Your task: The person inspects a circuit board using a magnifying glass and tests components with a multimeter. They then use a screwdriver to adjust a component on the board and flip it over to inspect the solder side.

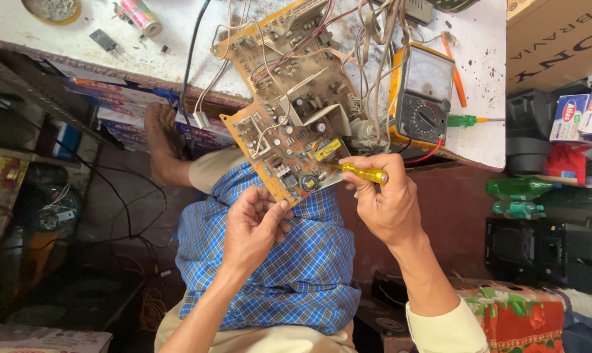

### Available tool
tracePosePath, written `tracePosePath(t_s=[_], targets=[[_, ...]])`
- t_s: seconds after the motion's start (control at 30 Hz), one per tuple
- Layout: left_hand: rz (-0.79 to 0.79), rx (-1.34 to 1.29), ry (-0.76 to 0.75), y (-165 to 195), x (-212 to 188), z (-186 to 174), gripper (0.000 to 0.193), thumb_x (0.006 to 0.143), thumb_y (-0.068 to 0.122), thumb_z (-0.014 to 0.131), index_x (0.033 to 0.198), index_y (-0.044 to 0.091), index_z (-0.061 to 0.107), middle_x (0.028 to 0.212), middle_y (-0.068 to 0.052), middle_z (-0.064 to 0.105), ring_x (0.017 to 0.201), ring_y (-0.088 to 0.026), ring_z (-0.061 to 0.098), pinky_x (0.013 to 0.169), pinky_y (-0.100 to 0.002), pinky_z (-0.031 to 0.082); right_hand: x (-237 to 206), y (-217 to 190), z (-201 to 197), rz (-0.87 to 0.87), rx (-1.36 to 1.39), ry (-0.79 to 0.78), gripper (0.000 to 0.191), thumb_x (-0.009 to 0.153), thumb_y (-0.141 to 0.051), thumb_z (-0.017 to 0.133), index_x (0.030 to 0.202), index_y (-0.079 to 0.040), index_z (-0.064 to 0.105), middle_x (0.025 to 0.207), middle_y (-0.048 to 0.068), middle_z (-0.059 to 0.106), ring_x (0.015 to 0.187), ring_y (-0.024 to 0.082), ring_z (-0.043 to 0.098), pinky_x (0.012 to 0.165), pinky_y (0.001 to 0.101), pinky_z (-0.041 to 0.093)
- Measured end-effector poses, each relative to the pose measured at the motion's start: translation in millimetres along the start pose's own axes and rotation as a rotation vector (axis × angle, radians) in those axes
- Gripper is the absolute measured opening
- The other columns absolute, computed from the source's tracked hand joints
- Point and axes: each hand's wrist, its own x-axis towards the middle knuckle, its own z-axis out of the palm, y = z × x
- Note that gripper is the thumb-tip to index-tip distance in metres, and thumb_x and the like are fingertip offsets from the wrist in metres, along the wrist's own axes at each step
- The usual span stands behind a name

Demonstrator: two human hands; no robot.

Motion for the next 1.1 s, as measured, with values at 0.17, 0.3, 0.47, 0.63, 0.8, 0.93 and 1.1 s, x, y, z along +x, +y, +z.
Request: tracePosePath(t_s=[0.17, 0.3, 0.47, 0.63, 0.8, 0.93, 1.1], targets=[[0.009, 0.008, -0.007, -0.2, 1.1, -0.5, 0.011, 0.096, 0.008, 0.066, 0.102, 0.000, 0.060, 0.081, -0.008, 0.072, 0.062, -0.010, 0.066, 0.048, -0.023, 0.052, 0.1, 0.0, 1.7, 0.014, -0.005, 0.005, 0.024, 0.102, -0.006, 0.067, 0.110, -0.004, 0.045, 0.108, 0.012, 0.078, 0.073, 0.013, 0.073, 0.065, 0.0268, 0.059], [0.004, 0.012, -0.008, 1.1, 1.4, -0.2, 0.011, 0.096, 0.008, 0.066, 0.101, 0.001, 0.060, 0.081, -0.008, 0.072, 0.061, -0.010, 0.065, 0.048, -0.023, 0.052, 1.6, 2.1, 0.9, 0.001, -0.017, 0.014, 0.025, 0.102, -0.007, 0.068, 0.110, -0.004, 0.045, 0.108, 0.011, 0.078, 0.073, 0.012, 0.073, 0.062, 0.0255, 0.058], [-0.009, 0.034, 0.010, 4.2, 0.5, 1.2, 0.012, 0.095, 0.009, 0.067, 0.100, 0.001, 0.059, 0.077, -0.008, 0.071, 0.058, -0.010, 0.064, 0.046, -0.024, 0.051, 1.0, 2.9, -0.8, 0.032, 0.146, 0.054, 0.024, 0.103, -0.007, 0.068, 0.112, -0.004, 0.046, 0.108, 0.012, 0.077, 0.073, 0.011, 0.071, 0.059, 0.0236, 0.057], [0.001, 0.026, 0.009, 5.8, 0.1, 2.2, 0.012, 0.095, 0.009, 0.067, 0.099, 0.001, 0.059, 0.077, -0.007, 0.071, 0.058, -0.009, 0.064, 0.046, -0.024, 0.051, 1.0, 3.0, -3.4, 0.031, 0.067, 0.021, 0.024, 0.102, -0.007, 0.068, 0.111, -0.004, 0.046, 0.107, 0.011, 0.078, 0.072, 0.011, 0.071, 0.058, 0.0233, 0.057], [-0.004, 0.023, 0.014, 5.1, 0.1, 2.7, 0.012, 0.095, 0.009, 0.067, 0.098, 0.001, 0.059, 0.076, -0.007, 0.071, 0.057, -0.010, 0.064, 0.045, -0.024, 0.051, 0.6, 3.7, -3.0, 0.030, 0.059, 0.012, 0.024, 0.102, -0.007, 0.068, 0.111, -0.004, 0.046, 0.107, 0.011, 0.078, 0.072, 0.011, 0.071, 0.059, 0.0234, 0.057], [-0.003, 0.014, 0.008, 4.8, -0.2, 2.8, 0.011, 0.095, 0.009, 0.067, 0.098, 0.002, 0.059, 0.076, -0.007, 0.071, 0.057, -0.009, 0.064, 0.046, -0.024, 0.051, 0.4, 3.9, -2.5, 0.032, 0.052, 0.011, 0.024, 0.102, -0.007, 0.068, 0.110, -0.004, 0.046, 0.108, 0.011, 0.078, 0.072, 0.010, 0.071, 0.059, 0.0234, 0.057], [-0.007, 0.008, 0.005, 4.6, 0.1, 2.7, 0.011, 0.095, 0.009, 0.067, 0.098, 0.002, 0.059, 0.077, -0.007, 0.071, 0.058, -0.010, 0.064, 0.046, -0.024, 0.051, 0.6, 3.3, -1.6, 0.037, 0.028, 0.008, 0.025, 0.101, -0.007, 0.068, 0.109, -0.003, 0.045, 0.107, 0.012, 0.078, 0.072, 0.011, 0.071, 0.059, 0.0237, 0.057]])
